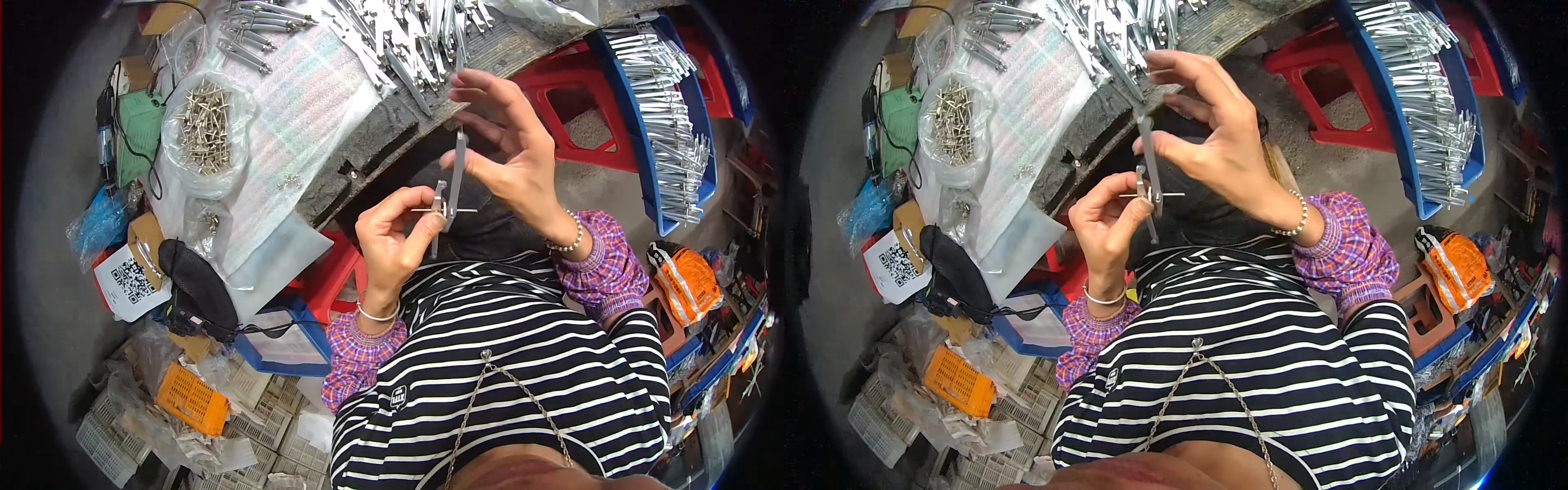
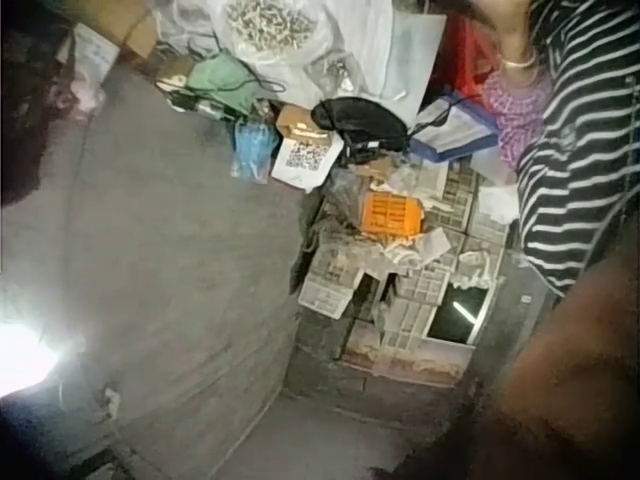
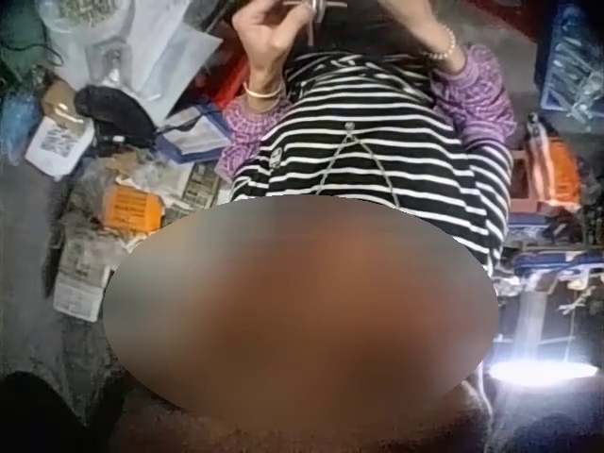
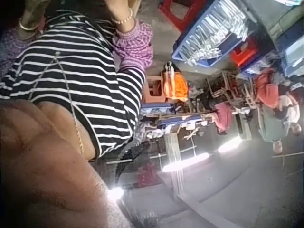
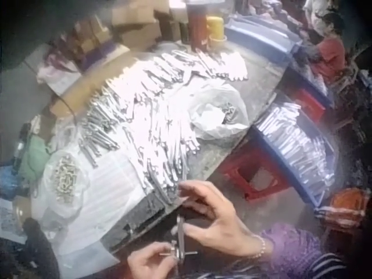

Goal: The recorder is assembling small metal hardware components by inserting pins into metal tracks.

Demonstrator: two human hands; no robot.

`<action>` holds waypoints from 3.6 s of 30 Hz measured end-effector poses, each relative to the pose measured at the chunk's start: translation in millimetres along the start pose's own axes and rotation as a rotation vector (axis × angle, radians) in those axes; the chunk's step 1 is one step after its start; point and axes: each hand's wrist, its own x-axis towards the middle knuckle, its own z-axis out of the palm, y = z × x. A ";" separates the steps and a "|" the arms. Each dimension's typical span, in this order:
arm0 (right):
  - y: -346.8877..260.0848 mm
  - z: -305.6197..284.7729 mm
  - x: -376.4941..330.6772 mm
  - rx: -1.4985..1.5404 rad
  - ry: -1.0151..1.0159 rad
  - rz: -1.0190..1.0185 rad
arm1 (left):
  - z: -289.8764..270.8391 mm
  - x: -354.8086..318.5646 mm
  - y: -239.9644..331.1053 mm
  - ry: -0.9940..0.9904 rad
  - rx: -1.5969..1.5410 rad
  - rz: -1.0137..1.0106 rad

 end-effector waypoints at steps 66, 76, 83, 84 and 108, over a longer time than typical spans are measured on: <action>23.1 19.8 -43.6 0.129 -0.197 0.382 | 3.9 20.0 -10.5 0.231 -0.087 0.113; 24.8 16.5 -40.7 0.167 -0.189 0.444 | -0.2 25.2 -6.9 0.230 -0.004 0.085; 21.0 17.0 -38.7 0.128 -0.217 0.484 | -2.1 24.2 -11.2 0.182 -0.121 0.088; 23.7 16.6 -39.4 0.129 -0.233 0.483 | -2.8 23.6 -11.0 0.182 -0.124 0.095; 22.4 13.8 -43.0 -0.035 -0.268 0.355 | -2.5 22.4 -10.4 0.158 -0.143 0.079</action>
